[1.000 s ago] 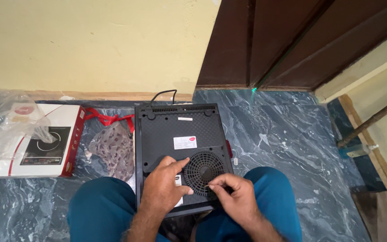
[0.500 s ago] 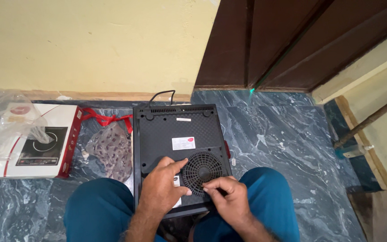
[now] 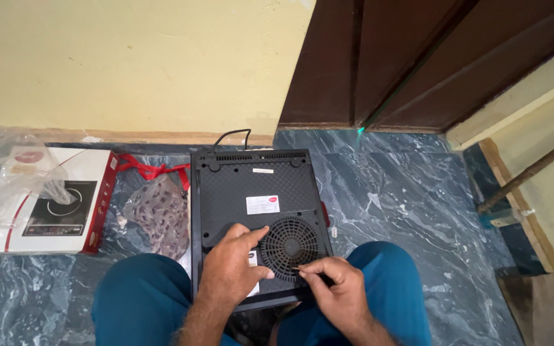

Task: The person cleans a black induction cooktop by hand, using a small brush and a cotton swab. They wipe the top surface, flip the unit to clean the underside vents, and remove dust from the ventilation grille.

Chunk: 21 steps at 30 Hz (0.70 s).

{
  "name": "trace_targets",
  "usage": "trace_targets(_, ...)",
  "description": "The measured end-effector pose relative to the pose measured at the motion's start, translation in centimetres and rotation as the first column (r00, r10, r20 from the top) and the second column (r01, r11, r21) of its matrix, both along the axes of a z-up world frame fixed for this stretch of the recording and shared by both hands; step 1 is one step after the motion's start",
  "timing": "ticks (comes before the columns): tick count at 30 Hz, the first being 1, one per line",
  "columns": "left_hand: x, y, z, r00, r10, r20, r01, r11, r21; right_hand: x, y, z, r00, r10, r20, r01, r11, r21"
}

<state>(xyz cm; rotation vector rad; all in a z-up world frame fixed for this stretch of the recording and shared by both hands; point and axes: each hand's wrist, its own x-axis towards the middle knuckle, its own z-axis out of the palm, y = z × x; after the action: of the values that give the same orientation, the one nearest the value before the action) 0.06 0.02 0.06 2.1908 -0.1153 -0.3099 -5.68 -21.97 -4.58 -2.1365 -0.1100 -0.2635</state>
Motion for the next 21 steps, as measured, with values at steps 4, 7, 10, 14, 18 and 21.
trace_targets(4, -0.1, 0.0, -0.2, 0.999, -0.001, 0.034, 0.001, 1.0, 0.006, 0.3, 0.5, 0.3, 0.994, 0.059, 0.097, -0.046, 0.99, -0.134)
trace_targets(7, -0.1, -0.1, -0.2, 1.0, 0.004, -0.003, -0.004, 1.0, 0.014, 0.5, 0.8, -0.1, 0.989, 0.082, 0.126, -0.061, 0.985, -0.161)
trace_targets(10, 0.0, -0.1, -0.2, 0.997, -0.001, 0.075, 0.004, 0.999, -0.041, 0.8, 0.9, -0.8, 1.0, 0.03, -0.002, -0.029, 0.974, 0.224)
trace_targets(14, -0.2, 0.0, -0.2, 1.0, 0.008, -0.007, -0.008, 1.0, 0.003, 0.4, 0.2, -0.9, 0.991, -0.037, -0.125, 0.068, 0.964, 0.256)
trace_targets(18, -0.1, 0.0, 0.0, 0.999, 0.002, 0.041, -0.002, 1.0, -0.005, -0.1, -0.5, -0.1, 0.997, -0.007, -0.077, 0.013, 0.996, 0.087)
trace_targets(21, -0.1, 0.0, 0.0, 1.0, 0.008, 0.008, -0.008, 1.0, -0.005, -0.1, -0.4, 0.5, 0.998, 0.056, 0.006, -0.056, 0.998, -0.023)
